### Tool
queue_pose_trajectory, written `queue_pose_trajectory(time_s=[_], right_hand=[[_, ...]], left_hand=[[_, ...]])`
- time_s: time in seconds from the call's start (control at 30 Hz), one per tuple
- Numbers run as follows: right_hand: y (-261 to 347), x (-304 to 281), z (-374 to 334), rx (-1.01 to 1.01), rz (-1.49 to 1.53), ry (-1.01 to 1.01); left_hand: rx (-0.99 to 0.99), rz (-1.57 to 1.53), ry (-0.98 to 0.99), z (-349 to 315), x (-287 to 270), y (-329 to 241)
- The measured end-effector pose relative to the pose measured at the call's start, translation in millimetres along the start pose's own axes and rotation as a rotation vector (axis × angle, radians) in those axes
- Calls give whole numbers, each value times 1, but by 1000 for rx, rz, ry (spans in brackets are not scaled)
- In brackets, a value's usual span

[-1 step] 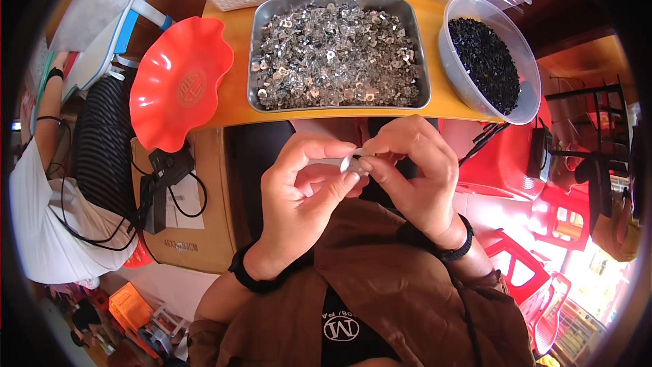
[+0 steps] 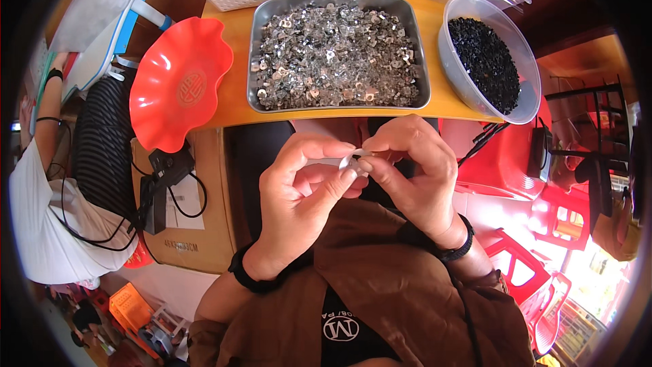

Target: The recorder is assembling small plastic and metal components, such as rings and studs, for shoe manufacturing by hand.

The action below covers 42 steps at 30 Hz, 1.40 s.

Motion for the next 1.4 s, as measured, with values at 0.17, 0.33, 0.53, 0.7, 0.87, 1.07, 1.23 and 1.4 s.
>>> queue_pose_trajectory(time_s=[0.17,0.33,0.53,0.7,0.87,1.07,1.23,1.4], right_hand=[[-21,10,-6,191,195,105],[-24,10,-8,190,250,106],[-25,16,-16,358,328,288],[-21,9,-12,266,250,138],[-14,8,-13,281,240,212],[-12,5,-14,244,198,165],[-11,2,-12,197,94,65],[-10,2,-10,199,109,69]], left_hand=[[-56,-95,15,3,1,4],[-8,-116,-23,4,-2,9],[45,-77,-27,2,0,4],[143,74,-22,0,2,-2],[223,205,5,-1,4,-7],[279,199,58,-4,6,-10],[277,241,94,-6,9,-12],[263,265,105,-7,9,-10]])
Point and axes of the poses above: each hand's wrist, its own z-axis towards the middle knuckle, its own x-axis out of the palm, y = z × x, the point moved 7 cm from there along z, towards the middle knuckle, and after that the axes turned 9 degrees about -z, right-handed, at the moved point
